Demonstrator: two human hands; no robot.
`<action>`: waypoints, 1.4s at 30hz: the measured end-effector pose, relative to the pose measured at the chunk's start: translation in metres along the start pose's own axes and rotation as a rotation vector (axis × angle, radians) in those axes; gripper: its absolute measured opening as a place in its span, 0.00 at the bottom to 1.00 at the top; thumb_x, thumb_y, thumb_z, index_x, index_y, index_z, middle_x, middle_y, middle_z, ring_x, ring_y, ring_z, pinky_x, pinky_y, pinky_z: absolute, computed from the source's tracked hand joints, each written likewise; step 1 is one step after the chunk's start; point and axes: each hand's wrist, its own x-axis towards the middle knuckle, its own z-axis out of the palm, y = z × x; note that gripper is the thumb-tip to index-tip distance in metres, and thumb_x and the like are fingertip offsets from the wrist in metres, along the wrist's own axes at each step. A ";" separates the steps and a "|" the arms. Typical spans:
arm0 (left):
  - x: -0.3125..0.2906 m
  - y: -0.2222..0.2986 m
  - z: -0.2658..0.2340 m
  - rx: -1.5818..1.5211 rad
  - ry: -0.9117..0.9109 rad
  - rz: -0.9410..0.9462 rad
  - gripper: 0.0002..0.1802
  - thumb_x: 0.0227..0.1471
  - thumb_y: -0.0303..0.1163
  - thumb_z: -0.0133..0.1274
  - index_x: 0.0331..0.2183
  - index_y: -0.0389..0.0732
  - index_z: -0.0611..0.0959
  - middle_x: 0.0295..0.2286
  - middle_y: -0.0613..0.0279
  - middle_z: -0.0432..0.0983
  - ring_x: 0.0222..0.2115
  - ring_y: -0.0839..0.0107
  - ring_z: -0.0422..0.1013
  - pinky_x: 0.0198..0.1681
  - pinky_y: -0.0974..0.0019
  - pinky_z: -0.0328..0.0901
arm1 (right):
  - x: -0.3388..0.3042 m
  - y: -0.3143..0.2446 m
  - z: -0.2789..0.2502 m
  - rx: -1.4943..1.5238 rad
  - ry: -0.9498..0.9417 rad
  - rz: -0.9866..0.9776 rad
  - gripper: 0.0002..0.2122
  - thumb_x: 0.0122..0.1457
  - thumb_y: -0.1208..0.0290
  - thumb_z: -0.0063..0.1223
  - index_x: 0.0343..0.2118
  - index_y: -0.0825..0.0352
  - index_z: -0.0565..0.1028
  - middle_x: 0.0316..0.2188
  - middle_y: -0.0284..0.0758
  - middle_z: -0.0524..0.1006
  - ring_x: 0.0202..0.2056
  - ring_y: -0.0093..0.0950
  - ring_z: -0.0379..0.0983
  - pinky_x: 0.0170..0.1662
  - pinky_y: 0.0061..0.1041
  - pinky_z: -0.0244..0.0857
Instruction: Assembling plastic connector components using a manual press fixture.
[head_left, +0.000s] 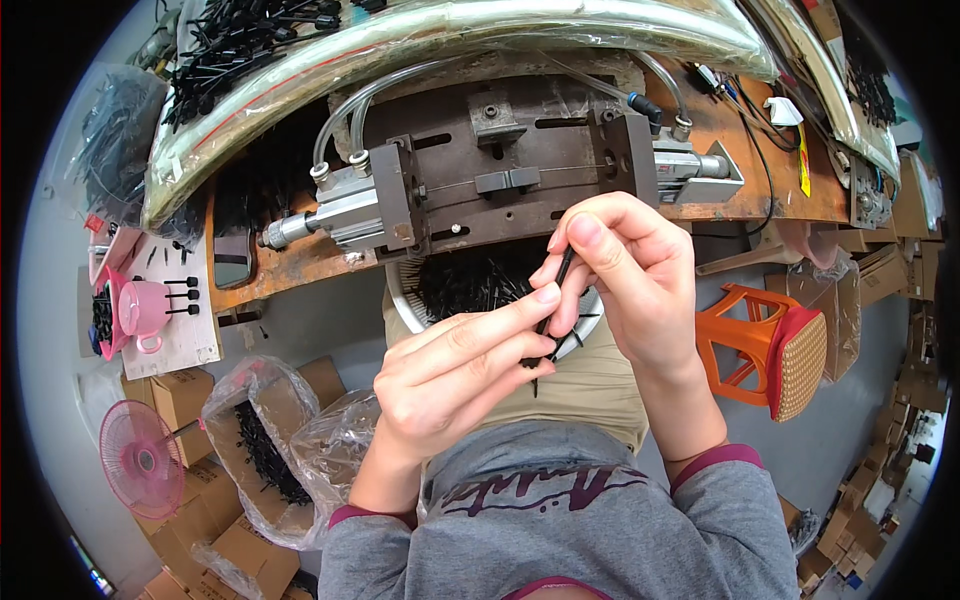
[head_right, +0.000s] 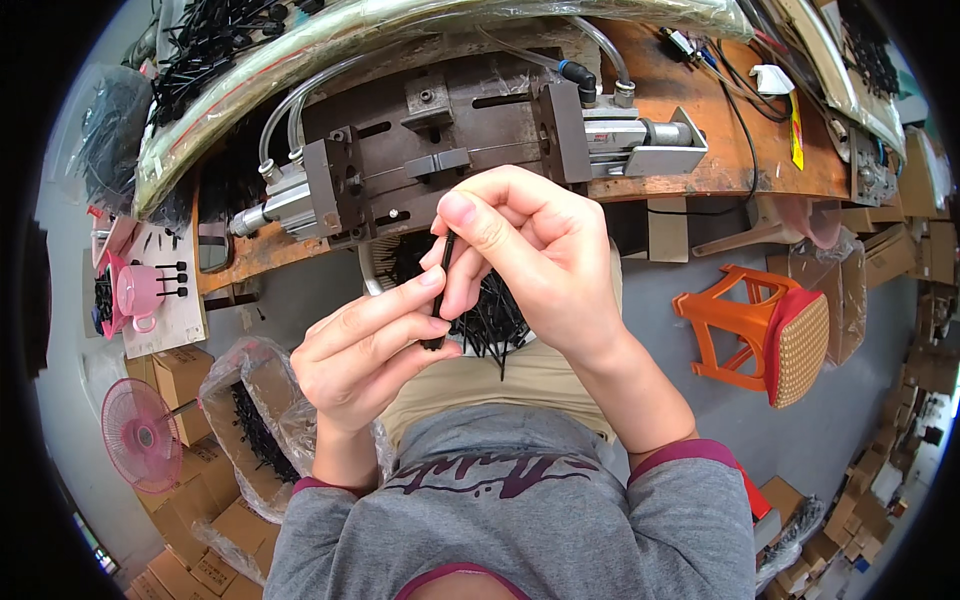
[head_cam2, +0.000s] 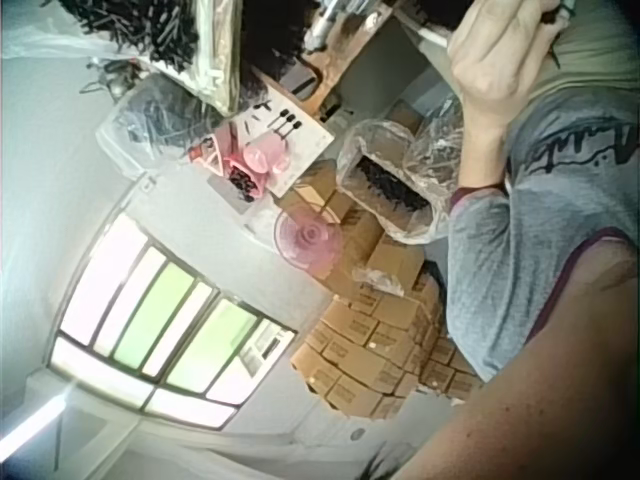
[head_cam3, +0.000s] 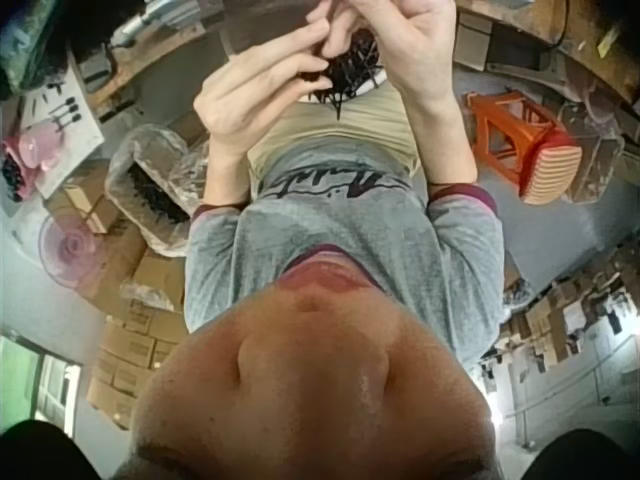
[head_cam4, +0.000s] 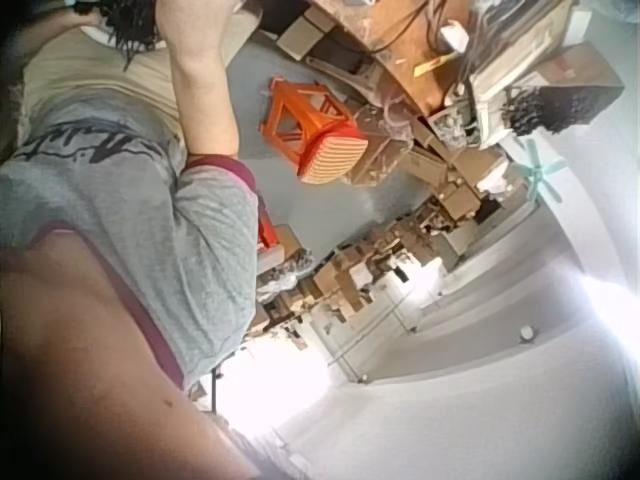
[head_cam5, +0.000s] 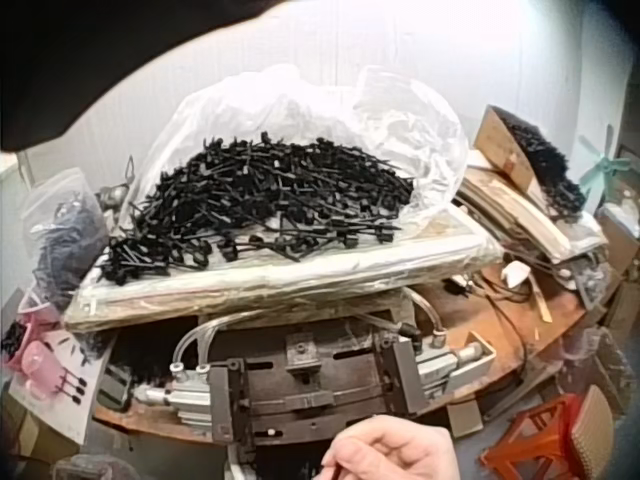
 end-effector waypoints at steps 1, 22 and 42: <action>0.000 0.000 0.000 0.009 0.003 0.004 0.17 0.31 0.27 0.72 0.30 0.32 0.87 0.38 0.51 0.83 0.30 0.65 0.81 0.32 0.69 0.75 | 0.000 0.000 0.000 -0.006 0.000 -0.003 0.10 0.69 0.72 0.47 0.35 0.75 0.73 0.27 0.44 0.78 0.18 0.25 0.76 0.20 0.19 0.70; 0.011 -0.034 0.025 0.491 0.018 -0.019 0.15 0.37 0.26 0.68 0.32 0.36 0.85 0.46 0.55 0.80 0.37 0.61 0.78 0.40 0.65 0.73 | -0.010 0.009 -0.016 -0.493 0.119 0.062 0.09 0.58 0.75 0.61 0.41 0.70 0.80 0.30 0.32 0.81 0.29 0.13 0.74 0.31 0.13 0.66; 0.022 -0.040 0.034 0.654 -0.077 -0.075 0.15 0.34 0.29 0.70 0.30 0.41 0.85 0.47 0.64 0.81 0.18 0.71 0.72 0.24 0.72 0.66 | 0.115 -0.073 -0.045 -1.198 0.271 -0.754 0.09 0.52 0.70 0.66 0.36 0.64 0.82 0.28 0.29 0.82 0.23 0.15 0.70 0.27 0.17 0.63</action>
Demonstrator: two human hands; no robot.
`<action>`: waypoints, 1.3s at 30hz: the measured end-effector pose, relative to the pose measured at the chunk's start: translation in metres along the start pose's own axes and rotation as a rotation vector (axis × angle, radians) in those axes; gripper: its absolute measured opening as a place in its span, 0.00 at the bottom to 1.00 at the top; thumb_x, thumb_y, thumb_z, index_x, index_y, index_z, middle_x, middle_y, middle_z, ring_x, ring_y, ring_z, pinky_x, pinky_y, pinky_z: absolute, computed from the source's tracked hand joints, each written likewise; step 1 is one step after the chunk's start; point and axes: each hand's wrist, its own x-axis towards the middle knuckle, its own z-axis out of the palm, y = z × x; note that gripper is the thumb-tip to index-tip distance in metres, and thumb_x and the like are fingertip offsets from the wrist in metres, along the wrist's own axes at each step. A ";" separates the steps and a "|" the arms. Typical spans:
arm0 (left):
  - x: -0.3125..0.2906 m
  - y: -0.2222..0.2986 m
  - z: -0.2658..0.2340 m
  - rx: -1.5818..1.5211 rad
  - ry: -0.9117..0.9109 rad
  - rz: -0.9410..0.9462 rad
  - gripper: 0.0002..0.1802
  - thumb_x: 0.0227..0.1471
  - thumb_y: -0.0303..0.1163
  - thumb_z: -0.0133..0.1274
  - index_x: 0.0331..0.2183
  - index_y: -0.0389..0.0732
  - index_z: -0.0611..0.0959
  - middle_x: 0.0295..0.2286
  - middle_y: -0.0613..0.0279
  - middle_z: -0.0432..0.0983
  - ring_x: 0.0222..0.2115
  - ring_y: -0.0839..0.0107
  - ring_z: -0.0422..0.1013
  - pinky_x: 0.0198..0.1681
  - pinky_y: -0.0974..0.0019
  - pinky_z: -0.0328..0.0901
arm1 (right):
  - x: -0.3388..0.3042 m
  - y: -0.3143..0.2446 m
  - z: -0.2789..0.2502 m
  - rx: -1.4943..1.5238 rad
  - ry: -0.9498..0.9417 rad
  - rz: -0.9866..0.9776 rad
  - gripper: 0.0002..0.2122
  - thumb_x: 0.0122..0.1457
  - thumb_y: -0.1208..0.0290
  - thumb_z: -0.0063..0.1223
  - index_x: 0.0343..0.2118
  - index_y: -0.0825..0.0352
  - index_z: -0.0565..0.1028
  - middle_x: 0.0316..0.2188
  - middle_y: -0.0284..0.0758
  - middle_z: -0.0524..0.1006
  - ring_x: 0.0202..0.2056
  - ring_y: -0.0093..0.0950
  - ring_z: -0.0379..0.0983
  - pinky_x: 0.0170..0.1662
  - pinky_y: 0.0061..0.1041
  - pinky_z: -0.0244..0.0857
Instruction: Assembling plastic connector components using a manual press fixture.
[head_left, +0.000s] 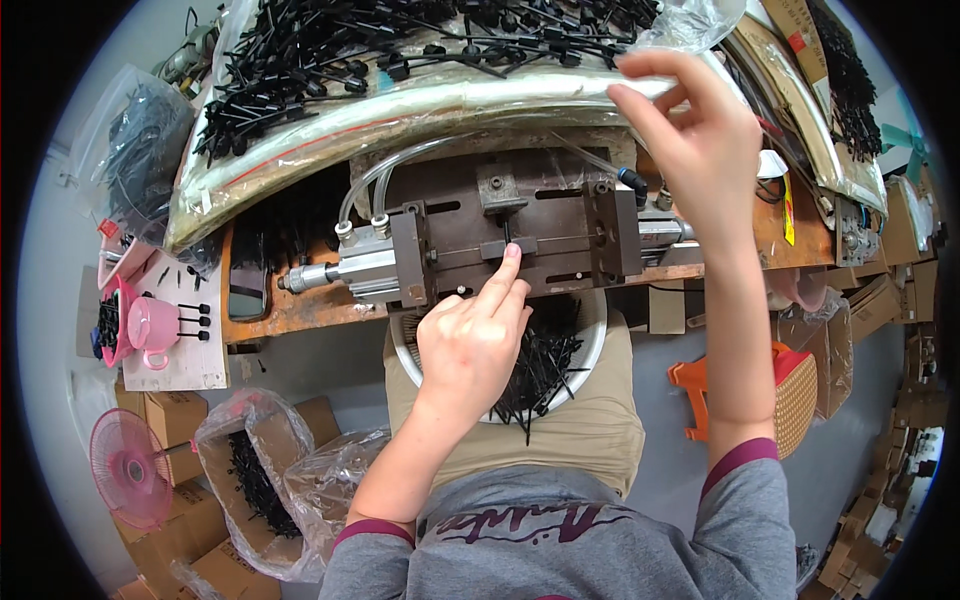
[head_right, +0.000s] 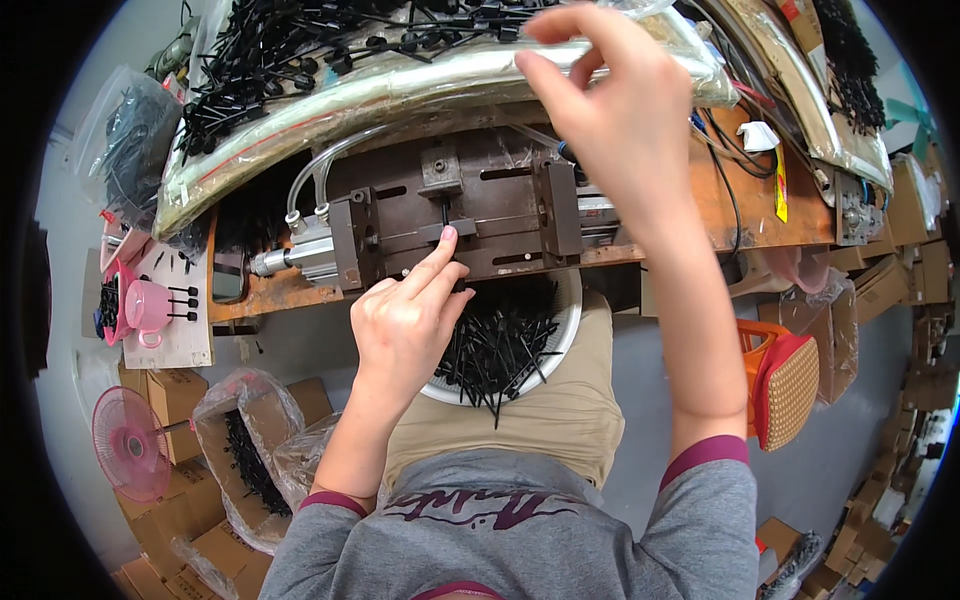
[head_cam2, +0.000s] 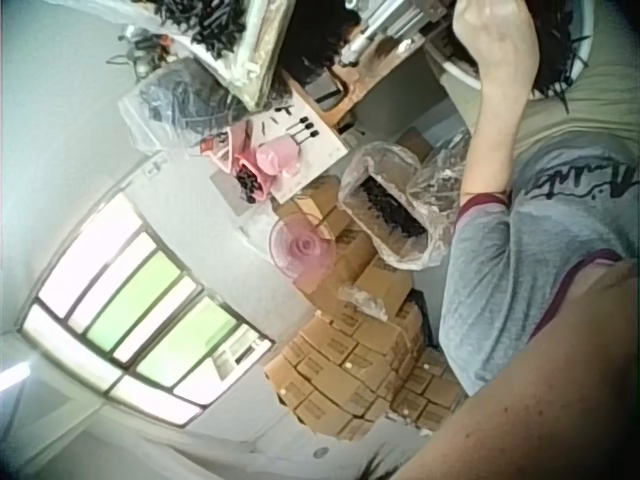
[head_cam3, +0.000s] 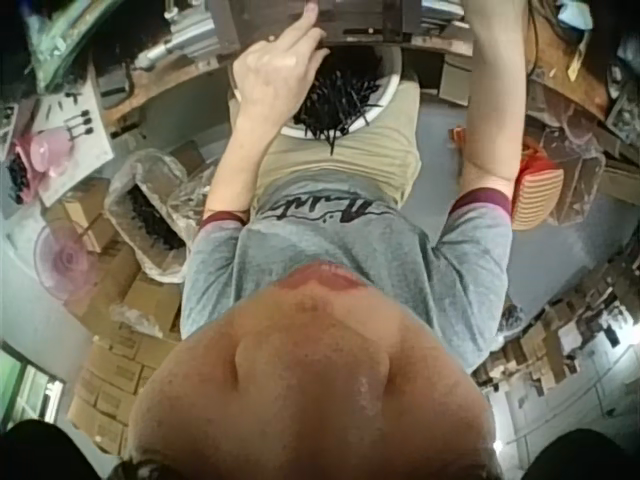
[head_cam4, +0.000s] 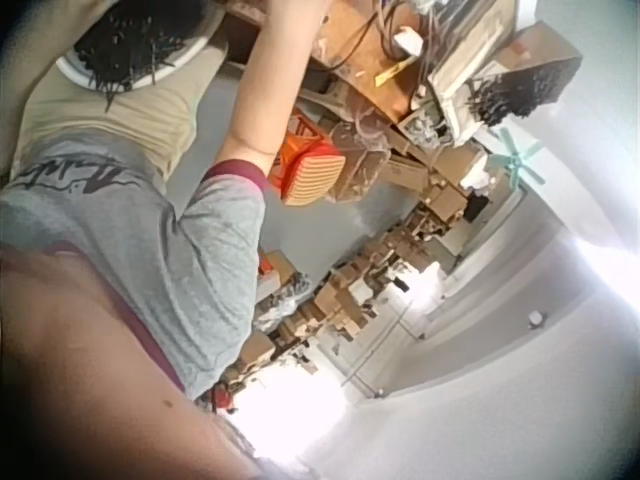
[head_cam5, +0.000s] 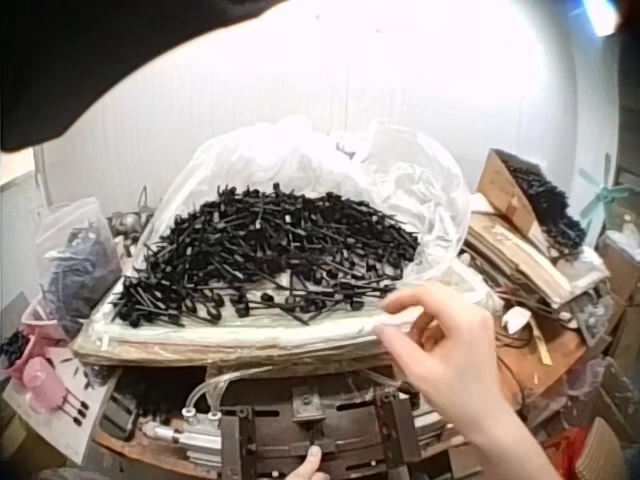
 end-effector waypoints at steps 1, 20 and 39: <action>0.000 0.000 0.002 -0.004 -0.001 0.003 0.15 0.34 0.29 0.70 0.30 0.40 0.85 0.47 0.65 0.81 0.18 0.71 0.72 0.24 0.72 0.66 | 0.014 0.009 0.003 -0.082 -0.010 -0.065 0.12 0.51 0.68 0.67 0.38 0.64 0.82 0.28 0.30 0.81 0.23 0.15 0.70 0.28 0.18 0.64; -0.025 0.011 -0.026 -0.282 -0.112 0.044 0.13 0.39 0.35 0.69 0.29 0.44 0.84 0.45 0.64 0.82 0.17 0.73 0.72 0.21 0.73 0.65 | 0.107 0.091 0.054 -0.614 -0.591 -0.115 0.18 0.42 0.70 0.63 0.38 0.71 0.79 0.35 0.47 0.81 0.41 0.44 0.78 0.47 0.38 0.72; -0.076 0.014 -0.003 -0.427 -0.370 0.087 0.14 0.42 0.35 0.67 0.34 0.43 0.84 0.47 0.64 0.79 0.24 0.65 0.78 0.29 0.66 0.73 | 0.128 0.110 -0.013 0.075 -0.340 0.537 0.08 0.53 0.70 0.65 0.29 0.70 0.80 0.21 0.33 0.78 0.22 0.23 0.74 0.26 0.24 0.68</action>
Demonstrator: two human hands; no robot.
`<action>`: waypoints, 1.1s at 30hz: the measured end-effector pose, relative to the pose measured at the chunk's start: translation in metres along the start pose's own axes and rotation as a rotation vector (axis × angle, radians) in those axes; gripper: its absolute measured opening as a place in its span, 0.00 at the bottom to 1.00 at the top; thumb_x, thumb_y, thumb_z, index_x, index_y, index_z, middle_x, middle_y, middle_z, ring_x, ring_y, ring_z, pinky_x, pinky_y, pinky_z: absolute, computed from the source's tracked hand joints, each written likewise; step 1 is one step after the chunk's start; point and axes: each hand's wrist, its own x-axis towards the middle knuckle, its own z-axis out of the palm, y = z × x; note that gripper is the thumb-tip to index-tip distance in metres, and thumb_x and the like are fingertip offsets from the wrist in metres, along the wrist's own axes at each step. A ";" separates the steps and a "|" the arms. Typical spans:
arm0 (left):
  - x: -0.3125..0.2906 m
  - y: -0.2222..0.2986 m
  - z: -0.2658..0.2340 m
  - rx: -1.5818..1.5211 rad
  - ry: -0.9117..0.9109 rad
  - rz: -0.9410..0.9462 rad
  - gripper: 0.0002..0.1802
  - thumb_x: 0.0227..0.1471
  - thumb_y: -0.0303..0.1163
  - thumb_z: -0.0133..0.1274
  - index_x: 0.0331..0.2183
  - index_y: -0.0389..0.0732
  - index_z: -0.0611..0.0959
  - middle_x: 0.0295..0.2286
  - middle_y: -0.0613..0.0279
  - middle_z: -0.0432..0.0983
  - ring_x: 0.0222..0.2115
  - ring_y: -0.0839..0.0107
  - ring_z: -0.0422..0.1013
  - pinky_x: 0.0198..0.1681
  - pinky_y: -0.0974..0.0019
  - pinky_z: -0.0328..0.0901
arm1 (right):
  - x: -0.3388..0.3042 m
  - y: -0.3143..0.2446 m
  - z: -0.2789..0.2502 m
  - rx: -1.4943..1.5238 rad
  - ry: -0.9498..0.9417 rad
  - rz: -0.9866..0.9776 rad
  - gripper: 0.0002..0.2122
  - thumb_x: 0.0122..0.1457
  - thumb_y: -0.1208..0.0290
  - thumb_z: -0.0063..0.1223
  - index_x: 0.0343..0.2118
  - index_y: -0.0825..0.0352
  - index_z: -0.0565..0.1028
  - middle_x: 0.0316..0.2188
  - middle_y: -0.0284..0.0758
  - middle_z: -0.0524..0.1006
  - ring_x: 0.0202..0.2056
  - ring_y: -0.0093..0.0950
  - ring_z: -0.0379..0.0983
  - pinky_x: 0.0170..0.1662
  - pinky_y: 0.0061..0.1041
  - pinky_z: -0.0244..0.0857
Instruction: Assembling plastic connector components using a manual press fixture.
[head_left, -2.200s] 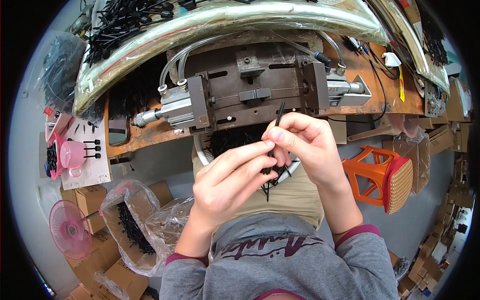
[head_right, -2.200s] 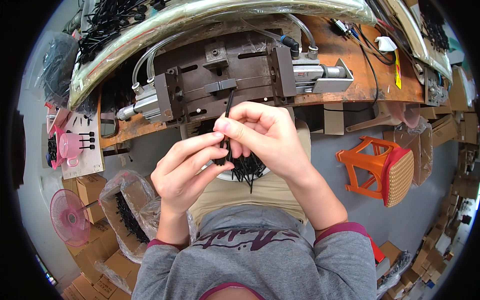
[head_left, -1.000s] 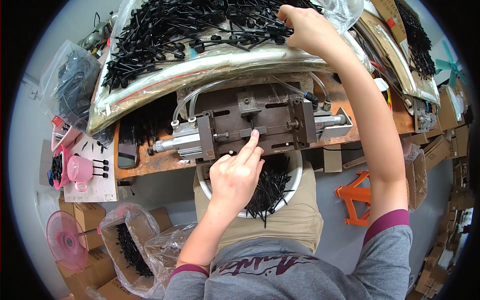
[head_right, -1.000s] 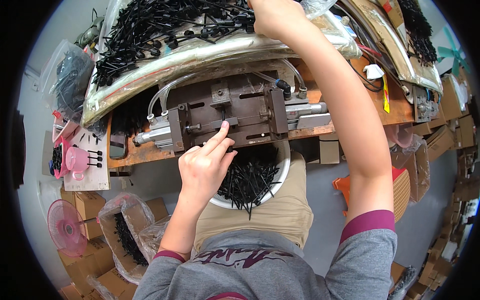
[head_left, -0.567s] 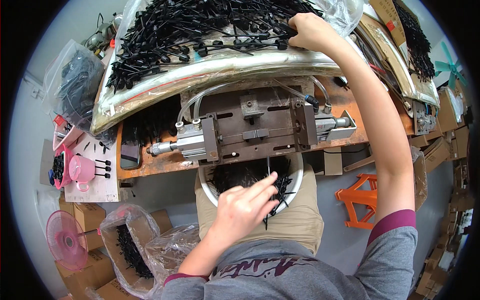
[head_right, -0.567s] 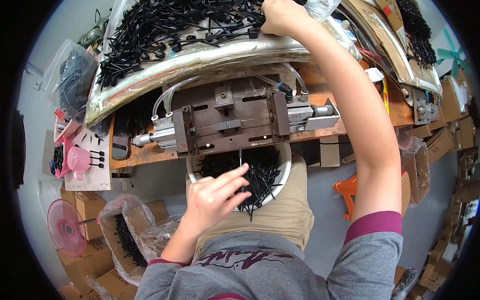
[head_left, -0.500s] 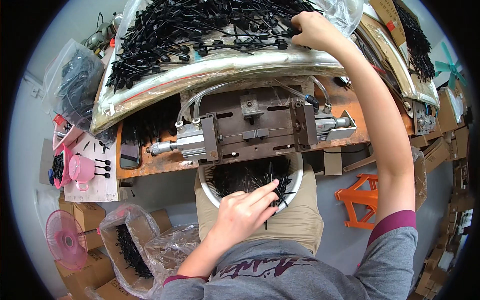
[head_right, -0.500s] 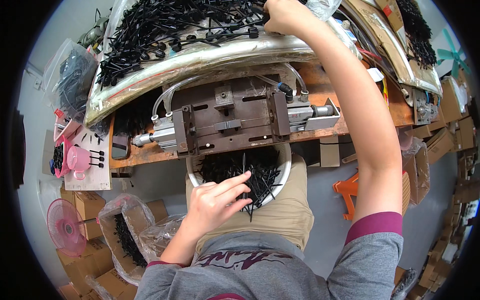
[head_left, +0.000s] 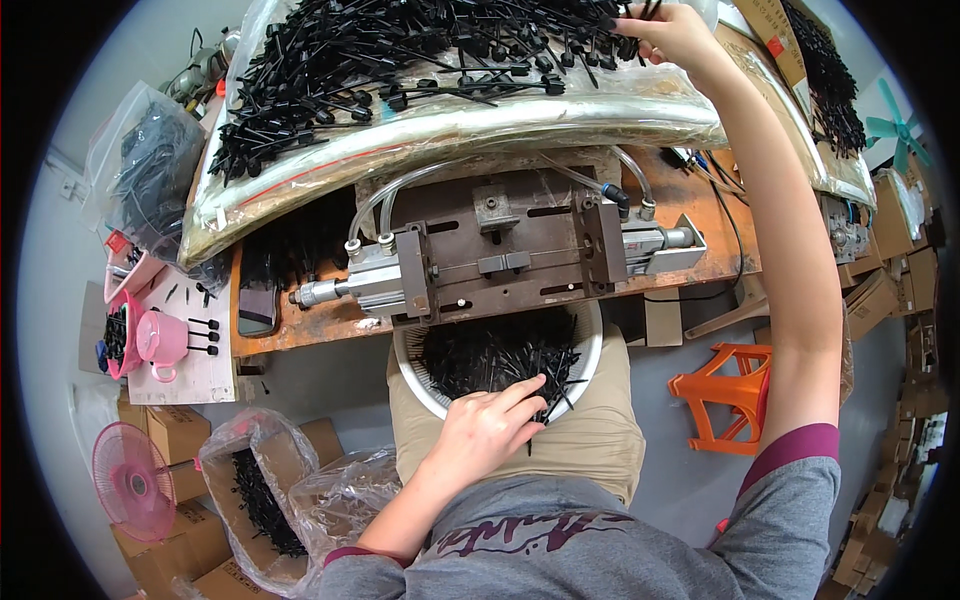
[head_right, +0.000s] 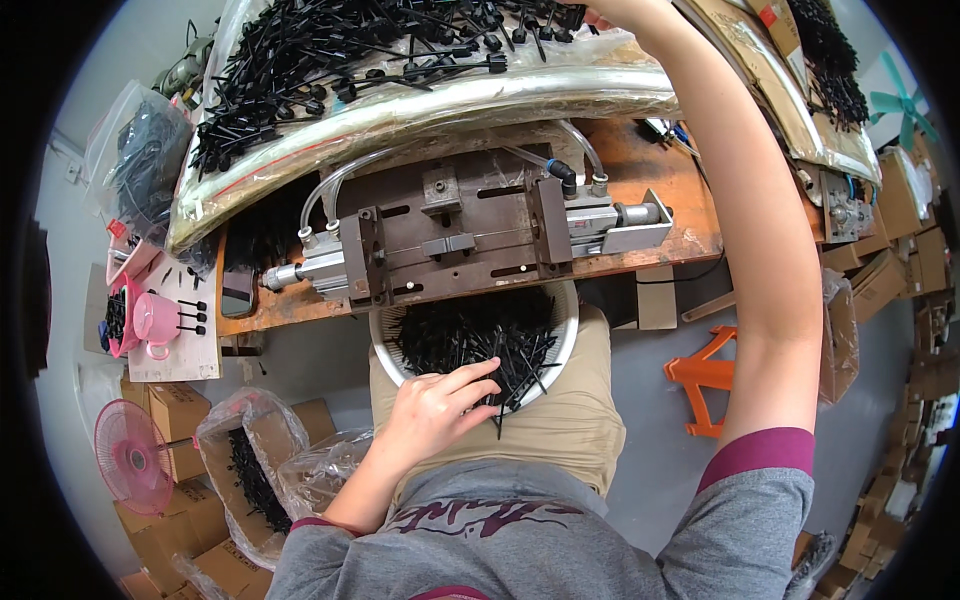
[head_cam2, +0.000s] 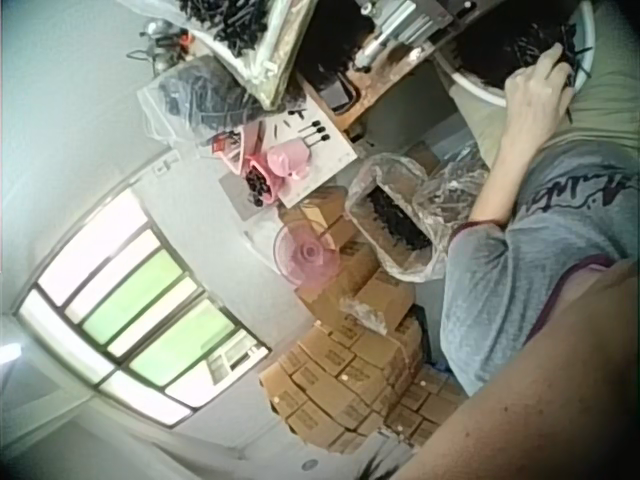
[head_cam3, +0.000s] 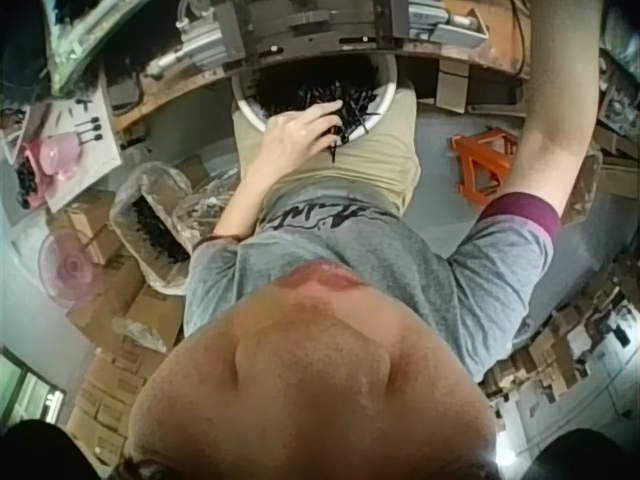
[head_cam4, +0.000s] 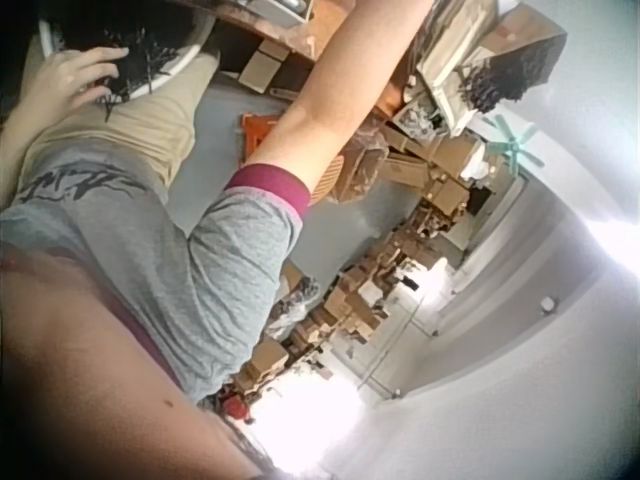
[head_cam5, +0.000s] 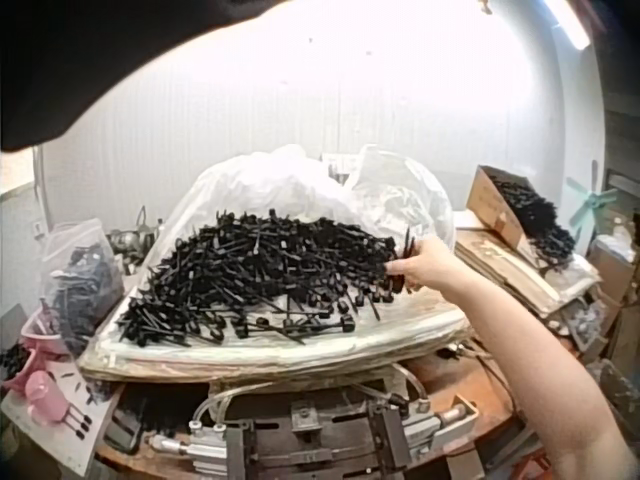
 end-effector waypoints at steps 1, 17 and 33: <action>-0.002 -0.002 0.002 0.019 -0.016 -0.005 0.15 0.42 0.35 0.67 0.34 0.43 0.84 0.47 0.64 0.79 0.25 0.65 0.78 0.29 0.66 0.73 | -0.002 -0.001 0.004 0.065 0.020 -0.014 0.08 0.54 0.70 0.65 0.29 0.70 0.80 0.21 0.33 0.78 0.22 0.22 0.74 0.27 0.24 0.68; 0.041 0.014 -0.036 -0.400 0.519 -0.096 0.24 0.44 0.20 0.67 0.47 0.34 0.82 0.42 0.51 0.79 0.35 0.70 0.78 0.37 0.69 0.76 | -0.210 -0.016 0.106 -0.002 0.149 -1.075 0.16 0.42 0.80 0.59 0.38 0.70 0.81 0.31 0.38 0.75 0.26 0.32 0.74 0.26 0.26 0.69; 0.045 0.009 -0.041 -0.028 0.551 0.031 0.20 0.39 0.20 0.68 0.39 0.36 0.86 0.37 0.57 0.79 0.34 0.66 0.76 0.36 0.66 0.72 | -0.260 0.008 0.122 0.028 0.360 -0.889 0.19 0.39 0.87 0.64 0.39 0.72 0.82 0.35 0.39 0.78 0.29 0.32 0.76 0.29 0.27 0.71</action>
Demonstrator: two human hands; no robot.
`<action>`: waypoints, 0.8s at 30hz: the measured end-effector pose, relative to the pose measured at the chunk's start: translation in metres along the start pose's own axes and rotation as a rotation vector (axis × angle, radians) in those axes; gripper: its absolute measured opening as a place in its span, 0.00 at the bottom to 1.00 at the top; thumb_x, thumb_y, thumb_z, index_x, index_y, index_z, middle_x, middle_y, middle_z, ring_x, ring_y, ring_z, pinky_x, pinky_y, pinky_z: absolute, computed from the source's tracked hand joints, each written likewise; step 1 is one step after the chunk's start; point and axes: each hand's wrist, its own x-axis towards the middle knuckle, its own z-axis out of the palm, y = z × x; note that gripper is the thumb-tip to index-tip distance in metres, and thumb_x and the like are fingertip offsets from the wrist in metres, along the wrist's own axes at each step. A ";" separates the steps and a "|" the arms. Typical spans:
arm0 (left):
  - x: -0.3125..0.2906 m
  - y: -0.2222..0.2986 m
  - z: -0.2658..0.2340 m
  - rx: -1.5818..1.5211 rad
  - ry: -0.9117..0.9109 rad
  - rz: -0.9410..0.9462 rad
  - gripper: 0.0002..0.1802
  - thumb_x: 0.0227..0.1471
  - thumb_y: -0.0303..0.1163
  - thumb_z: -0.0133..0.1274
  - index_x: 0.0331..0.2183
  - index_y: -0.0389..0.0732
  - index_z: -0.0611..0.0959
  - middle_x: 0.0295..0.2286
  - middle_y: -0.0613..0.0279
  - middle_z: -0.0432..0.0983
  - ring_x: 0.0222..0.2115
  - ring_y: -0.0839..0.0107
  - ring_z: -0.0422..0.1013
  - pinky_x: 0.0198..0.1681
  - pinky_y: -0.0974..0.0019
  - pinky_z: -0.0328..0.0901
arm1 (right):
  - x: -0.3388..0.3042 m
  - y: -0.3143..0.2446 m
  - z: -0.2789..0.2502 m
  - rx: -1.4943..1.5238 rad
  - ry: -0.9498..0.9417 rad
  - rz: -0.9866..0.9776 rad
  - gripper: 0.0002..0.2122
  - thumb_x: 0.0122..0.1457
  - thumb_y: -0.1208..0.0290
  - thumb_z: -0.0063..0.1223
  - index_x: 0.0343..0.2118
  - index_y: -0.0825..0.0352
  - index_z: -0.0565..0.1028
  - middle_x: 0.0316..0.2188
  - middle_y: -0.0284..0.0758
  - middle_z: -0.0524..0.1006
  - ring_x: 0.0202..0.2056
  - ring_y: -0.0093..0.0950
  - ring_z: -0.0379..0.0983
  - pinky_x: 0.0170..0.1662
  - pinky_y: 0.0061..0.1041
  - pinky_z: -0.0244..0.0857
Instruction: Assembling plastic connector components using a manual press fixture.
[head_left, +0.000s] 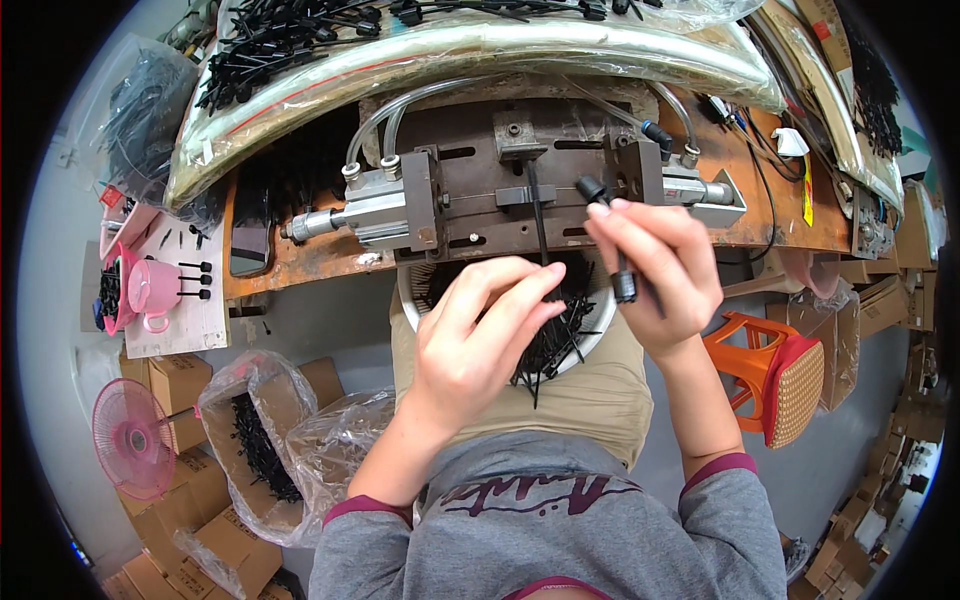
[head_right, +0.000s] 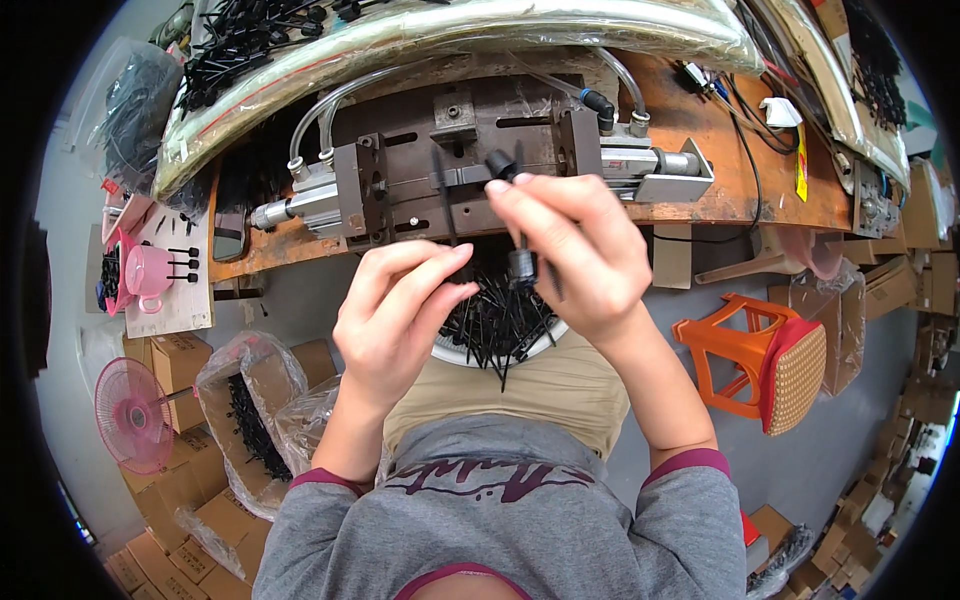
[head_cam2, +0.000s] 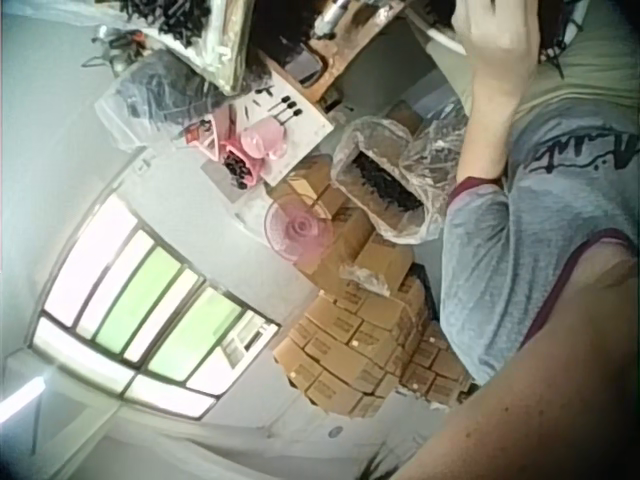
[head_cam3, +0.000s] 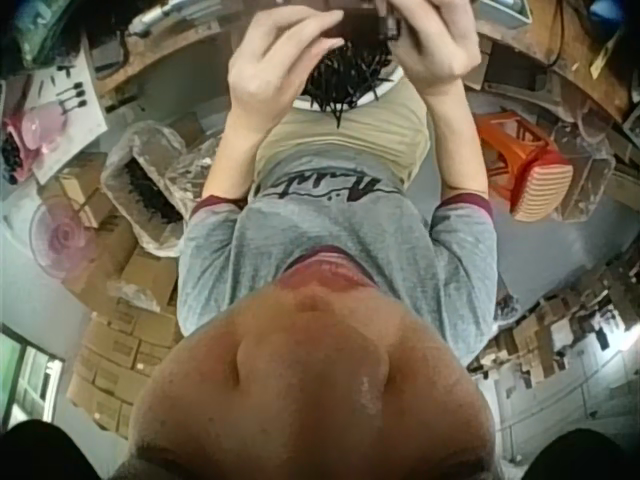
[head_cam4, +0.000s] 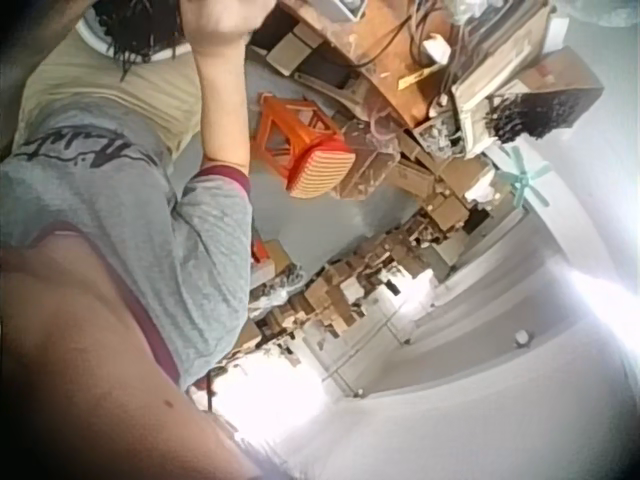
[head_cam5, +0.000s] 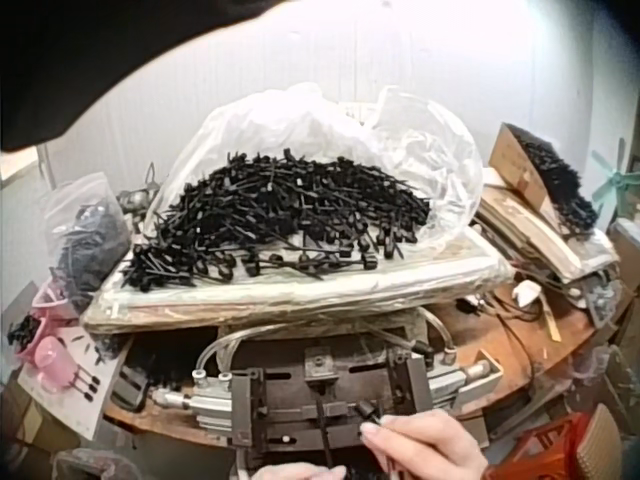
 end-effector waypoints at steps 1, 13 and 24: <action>-0.001 -0.004 0.003 0.054 -0.020 -0.008 0.20 0.39 0.20 0.68 0.39 0.35 0.85 0.38 0.56 0.79 0.34 0.65 0.76 0.36 0.66 0.72 | -0.001 -0.003 -0.002 -0.026 0.019 0.080 0.17 0.41 0.86 0.66 0.38 0.70 0.83 0.35 0.38 0.77 0.31 0.31 0.76 0.31 0.26 0.71; 0.006 -0.028 0.017 0.444 -0.195 0.062 0.14 0.43 0.29 0.65 0.36 0.38 0.85 0.47 0.60 0.80 0.28 0.69 0.78 0.33 0.68 0.72 | -0.009 -0.012 -0.014 -0.032 0.058 0.255 0.11 0.44 0.84 0.69 0.32 0.67 0.81 0.33 0.37 0.81 0.35 0.29 0.78 0.36 0.26 0.72; 0.010 -0.027 0.016 0.417 -0.207 -0.014 0.13 0.44 0.31 0.66 0.35 0.40 0.85 0.47 0.63 0.80 0.21 0.69 0.75 0.26 0.70 0.69 | -0.016 -0.011 -0.017 -0.085 0.025 0.174 0.14 0.40 0.86 0.66 0.34 0.68 0.83 0.30 0.34 0.77 0.30 0.28 0.76 0.31 0.24 0.71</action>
